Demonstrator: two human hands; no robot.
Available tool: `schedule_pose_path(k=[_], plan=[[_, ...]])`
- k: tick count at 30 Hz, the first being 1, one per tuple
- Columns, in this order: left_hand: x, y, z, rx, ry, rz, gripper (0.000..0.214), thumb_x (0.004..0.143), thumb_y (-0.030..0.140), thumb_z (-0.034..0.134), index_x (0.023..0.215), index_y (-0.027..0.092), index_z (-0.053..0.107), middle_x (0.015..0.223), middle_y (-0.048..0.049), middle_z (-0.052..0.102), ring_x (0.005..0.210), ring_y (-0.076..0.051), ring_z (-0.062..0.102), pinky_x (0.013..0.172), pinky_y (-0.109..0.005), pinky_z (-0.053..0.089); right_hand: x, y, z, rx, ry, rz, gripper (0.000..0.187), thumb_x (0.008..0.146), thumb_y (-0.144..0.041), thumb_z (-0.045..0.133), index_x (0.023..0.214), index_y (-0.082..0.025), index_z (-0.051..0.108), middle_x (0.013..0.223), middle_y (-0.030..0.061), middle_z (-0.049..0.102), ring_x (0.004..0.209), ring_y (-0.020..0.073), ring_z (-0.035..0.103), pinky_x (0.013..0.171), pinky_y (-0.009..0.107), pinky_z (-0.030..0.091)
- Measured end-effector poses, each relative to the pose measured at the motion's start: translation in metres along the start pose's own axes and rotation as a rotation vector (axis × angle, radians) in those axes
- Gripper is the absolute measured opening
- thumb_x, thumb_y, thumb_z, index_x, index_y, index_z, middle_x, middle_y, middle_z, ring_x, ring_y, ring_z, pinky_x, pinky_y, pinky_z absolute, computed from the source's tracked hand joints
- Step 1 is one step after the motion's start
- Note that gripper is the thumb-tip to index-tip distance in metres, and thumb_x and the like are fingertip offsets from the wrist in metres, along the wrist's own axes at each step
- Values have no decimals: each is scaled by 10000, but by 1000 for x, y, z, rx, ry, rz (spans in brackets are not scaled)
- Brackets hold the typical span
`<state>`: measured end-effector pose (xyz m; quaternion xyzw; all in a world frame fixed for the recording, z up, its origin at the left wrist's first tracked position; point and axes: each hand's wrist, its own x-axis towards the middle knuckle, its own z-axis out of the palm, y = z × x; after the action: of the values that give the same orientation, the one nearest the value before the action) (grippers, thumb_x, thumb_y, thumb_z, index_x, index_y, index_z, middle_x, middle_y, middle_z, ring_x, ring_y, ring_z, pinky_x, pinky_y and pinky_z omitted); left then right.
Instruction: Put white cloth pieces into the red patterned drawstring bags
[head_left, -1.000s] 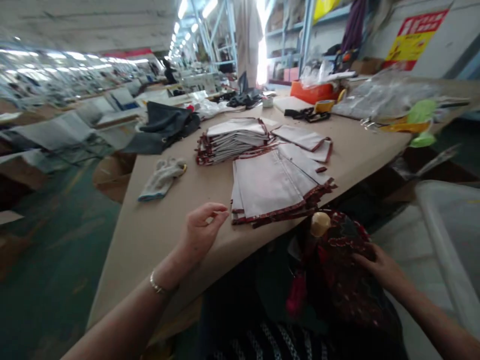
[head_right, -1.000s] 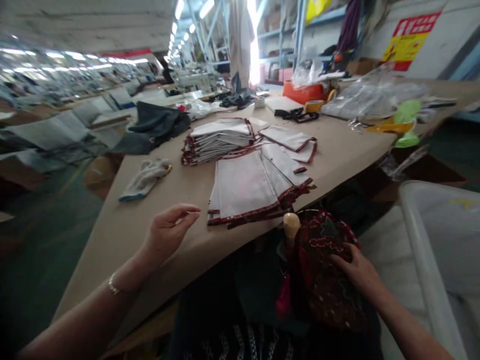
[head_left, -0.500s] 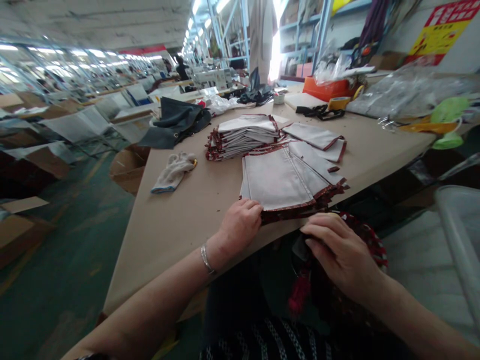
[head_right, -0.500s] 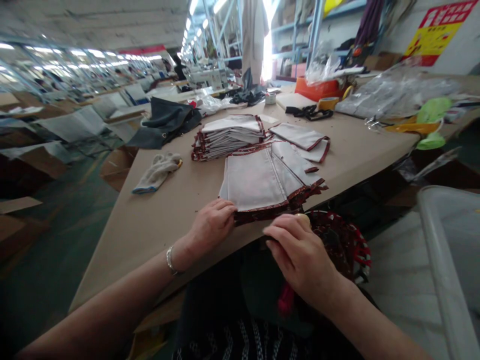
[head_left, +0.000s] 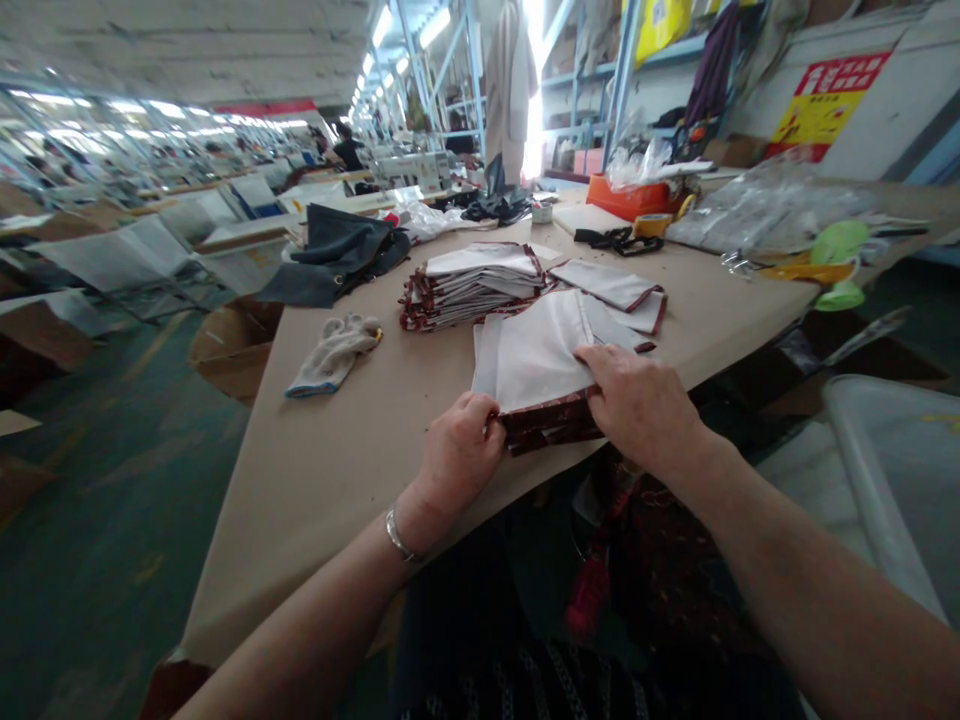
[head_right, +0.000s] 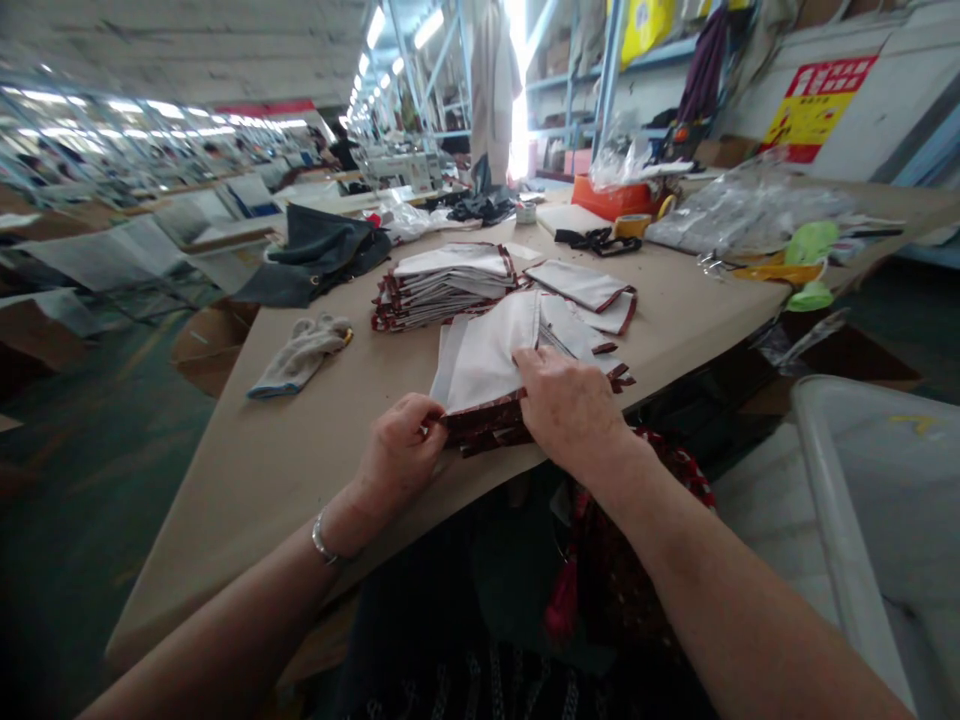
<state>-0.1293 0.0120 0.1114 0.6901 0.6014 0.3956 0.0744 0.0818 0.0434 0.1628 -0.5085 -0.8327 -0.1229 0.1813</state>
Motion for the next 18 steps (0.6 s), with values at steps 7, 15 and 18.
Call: schedule_pose_path(k=[7, 15, 18], plan=[[-34, 53, 8, -1243, -119, -627, 180, 724, 282, 659, 786, 195, 514, 676, 33, 578, 576, -108, 582, 479, -219, 513, -107, -16, 30, 447, -220, 22, 275, 855, -52, 370, 858, -151, 627, 784, 71, 656, 708, 184, 627, 656, 274, 482], [-91, 71, 31, -1051, -785, -625, 247, 701, 321, 703, 574, 143, 589, 495, 43, 483, 441, -46, 384, 422, -171, 325, -166, -17, 29, 455, 217, 198, 339, 929, -202, 386, 868, -96, 703, 608, 0, 695, 508, 120, 622, 493, 200, 518], [-91, 78, 23, -1150, -1100, -607, 339, 683, 398, 725, 537, 143, 556, 514, 23, 498, 462, -61, 431, 457, -188, 348, -183, -13, 13, 268, 199, 124, 388, 886, -312, 460, 628, -137, 690, 473, -41, 617, 440, 109, 561, 454, 187, 500]])
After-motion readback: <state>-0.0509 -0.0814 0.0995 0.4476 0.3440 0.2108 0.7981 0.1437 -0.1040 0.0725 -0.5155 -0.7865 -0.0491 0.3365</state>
